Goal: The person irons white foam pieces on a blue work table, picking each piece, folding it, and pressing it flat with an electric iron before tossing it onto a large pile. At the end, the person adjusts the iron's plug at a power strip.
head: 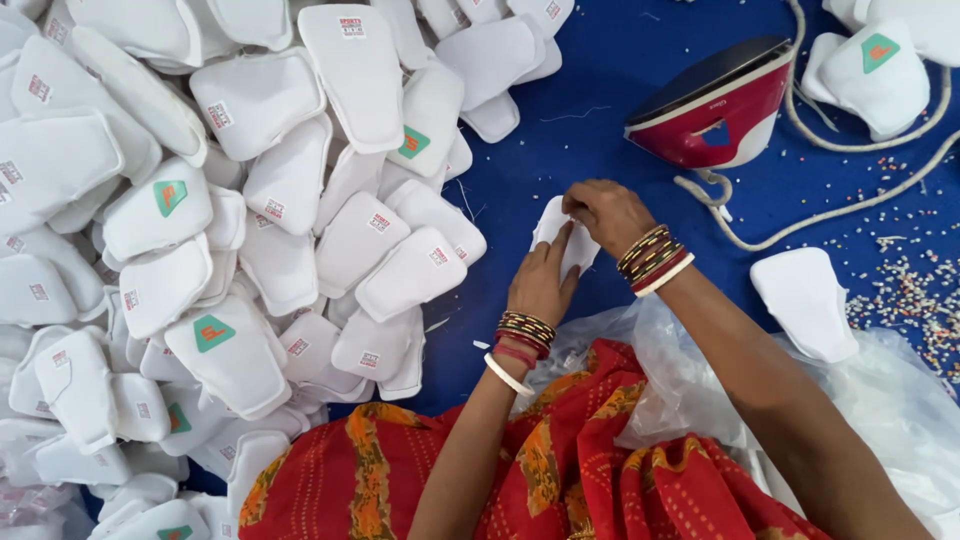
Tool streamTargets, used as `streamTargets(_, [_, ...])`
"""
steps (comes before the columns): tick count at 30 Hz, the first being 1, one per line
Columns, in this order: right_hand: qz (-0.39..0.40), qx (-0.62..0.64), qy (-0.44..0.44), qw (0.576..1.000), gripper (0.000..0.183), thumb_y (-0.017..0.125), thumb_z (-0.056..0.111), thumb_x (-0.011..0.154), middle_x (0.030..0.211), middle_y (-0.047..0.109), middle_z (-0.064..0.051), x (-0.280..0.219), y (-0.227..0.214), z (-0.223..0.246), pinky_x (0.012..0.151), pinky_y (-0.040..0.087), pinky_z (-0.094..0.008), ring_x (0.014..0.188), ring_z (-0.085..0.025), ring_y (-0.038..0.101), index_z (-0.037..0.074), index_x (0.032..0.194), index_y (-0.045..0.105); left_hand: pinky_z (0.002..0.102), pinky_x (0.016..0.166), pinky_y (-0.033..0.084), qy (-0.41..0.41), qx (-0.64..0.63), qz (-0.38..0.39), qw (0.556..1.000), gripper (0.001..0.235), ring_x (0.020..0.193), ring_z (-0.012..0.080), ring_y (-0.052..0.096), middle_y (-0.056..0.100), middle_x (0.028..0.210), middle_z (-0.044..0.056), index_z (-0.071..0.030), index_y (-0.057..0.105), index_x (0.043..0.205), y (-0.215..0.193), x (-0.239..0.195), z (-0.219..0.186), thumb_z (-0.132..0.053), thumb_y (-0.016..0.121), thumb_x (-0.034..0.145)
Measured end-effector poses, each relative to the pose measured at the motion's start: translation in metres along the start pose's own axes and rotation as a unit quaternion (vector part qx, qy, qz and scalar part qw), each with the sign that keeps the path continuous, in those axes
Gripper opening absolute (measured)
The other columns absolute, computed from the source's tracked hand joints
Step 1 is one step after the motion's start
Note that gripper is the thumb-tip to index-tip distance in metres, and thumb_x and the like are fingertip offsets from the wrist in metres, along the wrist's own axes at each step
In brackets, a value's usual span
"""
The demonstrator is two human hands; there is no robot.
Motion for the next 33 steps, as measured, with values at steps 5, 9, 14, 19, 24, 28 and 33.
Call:
streamTargets(5, [-0.082,-0.019,-0.010,0.996,0.008,0.074,0.011,0.091,0.093,0.073,-0.010,-0.020,-0.023,0.017,0.078,0.055,-0.042,0.089,-0.030,0.069,0.007,0.097,0.072,0.045,0.082,0.058,0.006,0.044,-0.006,0.999,0.072,0.098,0.0336,0.064,0.061,0.107,0.014,-0.018,0.038,0.158,0.013,-0.001,-0.001,-0.025,0.067,0.092])
streamTargets(9, [-0.255,0.095,0.203,0.941,0.027,0.075,0.014,0.096,0.105,0.065,-0.011,-0.088,-0.070,-0.011,0.078,0.055,-0.038,0.086,-0.023,0.066,0.008,0.119,0.062,0.045,0.080,0.059,0.003,0.069,-0.013,0.998,0.072,0.099,0.0341,0.063,0.059,0.109,0.016,-0.016,0.037,0.159,0.017,-0.002,0.000,-0.024,0.065,0.093])
streamTargets(14, [-0.409,-0.110,0.065,0.903,0.059,0.088,0.014,0.087,0.113,0.058,-0.017,-0.088,-0.138,-0.025,0.080,0.051,-0.042,0.095,-0.029,0.060,-0.001,0.127,0.048,0.043,0.080,0.059,0.008,0.069,-0.015,0.998,0.072,0.098,0.0331,0.063,0.059,0.109,0.016,-0.014,0.036,0.159,0.019,-0.004,-0.003,-0.023,0.064,0.094])
streamTargets(19, [-0.236,0.307,0.052,0.920,0.038,0.078,0.019,0.100,0.111,0.073,-0.011,-0.023,-0.143,-0.075,0.090,0.057,-0.031,0.102,-0.018,0.071,-0.002,0.127,0.063,0.044,0.079,0.059,0.006,0.067,-0.030,0.997,0.072,0.097,0.0331,0.063,0.060,0.109,0.015,-0.015,0.037,0.158,0.016,-0.001,-0.002,-0.023,0.065,0.092])
streamTargets(24, [-0.021,-0.168,0.148,0.974,0.069,0.075,0.062,0.093,0.083,0.073,-0.027,0.014,-0.127,-0.002,0.068,0.059,-0.046,0.072,-0.039,0.072,-0.006,0.105,0.073,0.045,0.077,0.060,-0.007,0.055,-0.007,0.998,0.073,0.097,0.0341,0.063,0.060,0.109,0.017,-0.015,0.035,0.158,0.012,-0.001,-0.003,-0.021,0.065,0.092])
streamTargets(28, [0.092,-0.187,0.174,0.962,0.076,0.067,0.066,0.087,0.088,0.073,-0.030,0.016,-0.085,0.018,0.066,0.061,-0.050,0.075,-0.041,0.074,-0.005,0.116,0.070,0.045,0.078,0.059,-0.007,0.037,-0.015,0.999,0.074,0.097,0.0342,0.064,0.061,0.107,0.017,-0.017,0.036,0.158,0.013,-0.001,-0.001,-0.021,0.066,0.091])
streamTargets(33, [0.103,-0.218,0.152,0.958,0.063,0.072,0.057,0.085,0.094,0.073,-0.029,0.011,-0.052,0.030,0.077,0.060,-0.051,0.086,-0.043,0.073,-0.001,0.110,0.075,0.046,0.083,0.058,-0.005,0.019,-0.021,1.000,0.073,0.100,0.0353,0.064,0.063,0.112,0.017,-0.016,0.039,0.157,0.009,0.000,0.001,-0.022,0.068,0.090])
Point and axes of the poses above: each hand's wrist, its own x-axis towards the middle knuckle, its own y-axis out of the palm, z = x × y, the point moved 8 cm from there along x, towards the middle knuckle
